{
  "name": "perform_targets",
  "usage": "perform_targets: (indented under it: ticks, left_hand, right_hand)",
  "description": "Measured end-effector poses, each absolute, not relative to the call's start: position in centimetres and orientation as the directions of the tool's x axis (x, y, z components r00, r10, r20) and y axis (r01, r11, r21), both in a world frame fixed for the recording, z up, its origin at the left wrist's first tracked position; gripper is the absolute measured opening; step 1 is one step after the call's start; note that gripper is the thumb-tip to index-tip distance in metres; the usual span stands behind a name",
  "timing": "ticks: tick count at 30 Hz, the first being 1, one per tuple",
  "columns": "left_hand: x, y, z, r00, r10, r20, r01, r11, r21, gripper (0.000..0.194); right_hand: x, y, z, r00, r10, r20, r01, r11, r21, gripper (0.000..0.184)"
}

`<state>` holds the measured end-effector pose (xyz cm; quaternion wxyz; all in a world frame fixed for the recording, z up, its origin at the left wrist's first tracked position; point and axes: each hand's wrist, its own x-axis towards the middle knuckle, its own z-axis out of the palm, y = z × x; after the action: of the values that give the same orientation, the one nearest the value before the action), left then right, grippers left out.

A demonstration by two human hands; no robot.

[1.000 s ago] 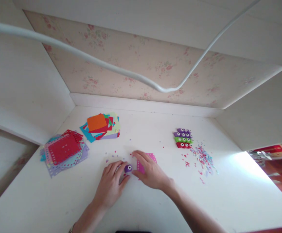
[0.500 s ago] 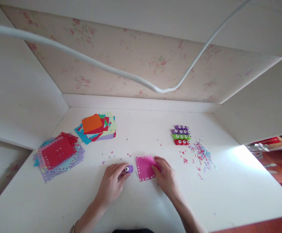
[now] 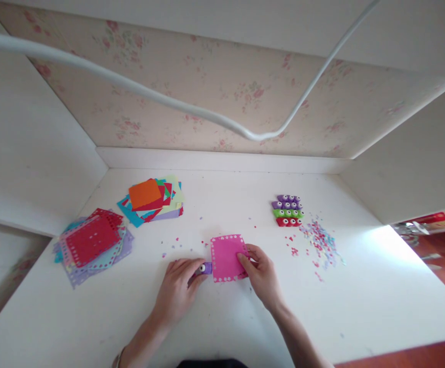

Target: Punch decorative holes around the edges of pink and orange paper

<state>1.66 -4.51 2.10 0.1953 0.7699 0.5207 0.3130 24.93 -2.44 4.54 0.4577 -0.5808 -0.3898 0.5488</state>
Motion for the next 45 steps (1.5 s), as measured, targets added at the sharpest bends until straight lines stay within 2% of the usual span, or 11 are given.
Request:
perform_targets:
  ticks: [4, 13, 22, 25, 28, 31, 33, 45]
  left_hand:
    - [1.7, -4.5, 2.1, 0.273, 0.913, 0.303, 0.677, -0.406, 0.614, 0.027]
    - [1.7, -4.6, 2.2, 0.329, 0.893, 0.306, 0.711, -0.447, 0.543, 0.026]
    - [1.8, -4.6, 2.5, 0.340, 0.885, 0.319, 0.732, -0.462, 0.501, 0.027]
    - [1.8, -4.7, 2.6, 0.350, 0.883, 0.314, 0.732, -0.467, 0.497, 0.030]
    - [1.8, -4.8, 2.7, 0.352, 0.888, 0.296, 0.735, -0.458, 0.500, 0.032]
    - [1.7, -5.0, 3.0, 0.348, 0.894, 0.284, 0.730, -0.448, 0.516, 0.027]
    - [1.6, -5.0, 3.1, 0.354, 0.891, 0.286, 0.719, -0.454, 0.525, 0.025]
    - [1.7, -4.9, 3.2, 0.395, 0.879, 0.269, 0.716, -0.478, 0.509, 0.023]
  right_hand:
    - [24.8, -2.5, 4.1, 0.088, 0.963, -0.255, 0.025, -0.258, -0.966, 0.040]
    - [24.7, -3.0, 5.0, 0.128, 0.983, -0.129, 0.342, -0.166, -0.925, 0.033]
    - [23.6, -3.7, 3.8, 0.114, 0.990, -0.088, 0.398, -0.127, -0.908, 0.032]
    - [24.1, -4.1, 3.4, 0.074, 0.996, 0.047, 0.533, 0.000, -0.846, 0.040]
    - [25.1, -4.4, 3.4, -0.072, 0.974, 0.213, 0.687, 0.203, -0.698, 0.054]
    - [25.9, -4.6, 3.7, -0.307, 0.935, 0.176, 0.745, 0.351, -0.567, 0.049]
    - [26.1, -4.6, 3.7, -0.387, 0.914, 0.124, 0.758, 0.392, -0.521, 0.043]
    - [25.7, -4.6, 3.3, -0.368, 0.918, 0.149, 0.789, 0.393, -0.473, 0.034]
